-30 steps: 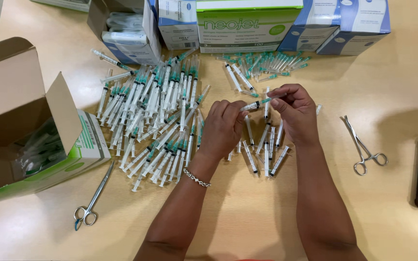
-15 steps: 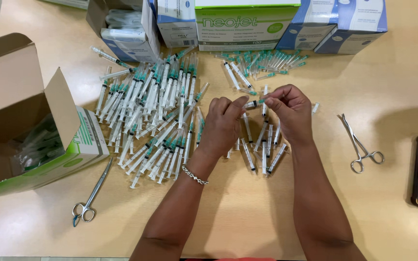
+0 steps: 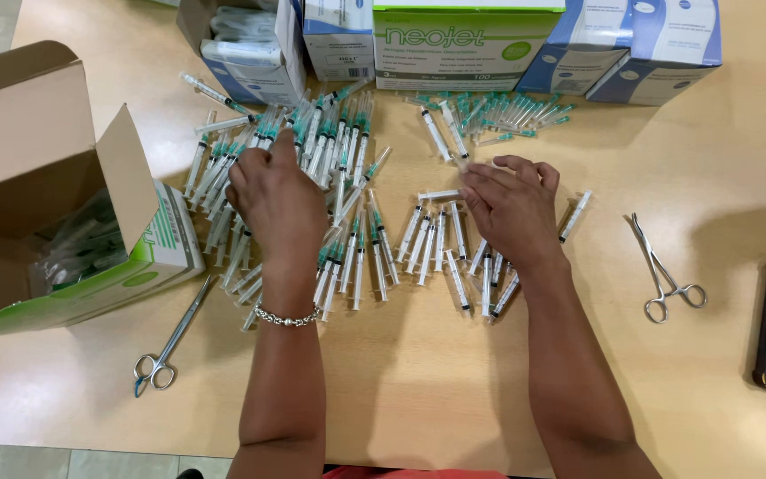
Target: The person assembles syringes by picking up syringe barrels and needles from a pile on a table, attaching the needles to the barrels, and placing the completed syringes into a separate pile. The person repeats this process continuously throughout the video.
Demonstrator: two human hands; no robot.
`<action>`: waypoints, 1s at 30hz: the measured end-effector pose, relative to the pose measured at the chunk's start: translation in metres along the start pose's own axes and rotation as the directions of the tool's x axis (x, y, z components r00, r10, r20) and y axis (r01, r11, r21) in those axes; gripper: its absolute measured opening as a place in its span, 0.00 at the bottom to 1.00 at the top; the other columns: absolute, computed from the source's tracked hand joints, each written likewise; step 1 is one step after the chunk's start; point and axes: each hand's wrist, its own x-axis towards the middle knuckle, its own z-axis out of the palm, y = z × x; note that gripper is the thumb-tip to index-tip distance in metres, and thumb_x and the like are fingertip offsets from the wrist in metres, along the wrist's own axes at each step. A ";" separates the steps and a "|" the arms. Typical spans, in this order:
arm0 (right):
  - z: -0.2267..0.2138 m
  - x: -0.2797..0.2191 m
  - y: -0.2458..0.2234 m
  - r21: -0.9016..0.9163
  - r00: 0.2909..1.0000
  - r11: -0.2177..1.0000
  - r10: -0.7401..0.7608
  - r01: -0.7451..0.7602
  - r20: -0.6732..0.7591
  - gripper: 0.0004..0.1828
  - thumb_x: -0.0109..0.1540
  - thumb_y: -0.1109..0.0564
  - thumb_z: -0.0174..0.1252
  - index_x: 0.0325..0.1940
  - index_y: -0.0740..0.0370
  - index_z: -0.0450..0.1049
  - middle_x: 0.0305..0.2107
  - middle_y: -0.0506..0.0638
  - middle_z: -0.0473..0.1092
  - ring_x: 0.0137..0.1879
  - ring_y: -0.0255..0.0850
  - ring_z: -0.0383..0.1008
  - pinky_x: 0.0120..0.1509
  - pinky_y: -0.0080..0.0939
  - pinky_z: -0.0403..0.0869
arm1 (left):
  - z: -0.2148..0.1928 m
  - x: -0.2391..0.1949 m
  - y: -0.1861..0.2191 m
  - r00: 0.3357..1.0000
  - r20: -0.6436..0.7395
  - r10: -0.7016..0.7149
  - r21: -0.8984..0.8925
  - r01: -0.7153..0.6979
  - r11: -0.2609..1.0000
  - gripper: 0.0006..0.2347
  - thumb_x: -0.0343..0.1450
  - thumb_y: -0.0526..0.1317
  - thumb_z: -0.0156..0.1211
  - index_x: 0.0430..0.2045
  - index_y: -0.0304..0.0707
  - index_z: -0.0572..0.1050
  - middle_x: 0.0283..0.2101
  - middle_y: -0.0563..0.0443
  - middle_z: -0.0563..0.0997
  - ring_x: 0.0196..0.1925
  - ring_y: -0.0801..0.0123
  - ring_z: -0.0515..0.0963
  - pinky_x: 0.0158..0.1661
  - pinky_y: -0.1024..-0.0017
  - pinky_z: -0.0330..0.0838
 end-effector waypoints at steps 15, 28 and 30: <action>-0.003 -0.005 0.015 0.022 0.990 0.993 0.116 -0.114 -0.077 0.03 0.65 0.46 0.67 0.43 0.38 0.82 0.33 0.37 0.78 0.49 0.40 0.76 0.60 0.50 0.62 | 0.126 0.012 0.109 0.982 0.154 0.105 -0.232 -0.068 0.970 0.17 0.67 0.49 0.66 0.38 0.36 0.70 0.37 0.38 0.78 0.39 0.42 0.83 0.40 0.51 0.78; 0.005 -0.007 0.026 0.083 0.998 0.994 0.069 -0.069 0.001 0.11 0.70 0.57 0.54 0.53 0.49 0.78 0.40 0.47 0.69 0.50 0.48 0.72 0.56 0.49 0.66 | 0.147 0.014 0.107 0.926 0.244 0.289 -0.265 -0.223 0.938 0.08 0.69 0.37 0.59 0.35 0.29 0.74 0.36 0.35 0.78 0.38 0.35 0.83 0.37 0.48 0.80; -0.004 0.000 0.022 0.350 0.985 0.923 0.174 -0.160 -0.010 0.07 0.73 0.57 0.50 0.53 0.54 0.73 0.43 0.48 0.67 0.53 0.53 0.73 0.54 0.51 0.68 | 0.083 0.002 0.102 0.931 0.196 0.308 -0.523 -0.167 0.836 0.10 0.78 0.37 0.48 0.42 0.28 0.76 0.37 0.33 0.77 0.40 0.31 0.82 0.36 0.44 0.78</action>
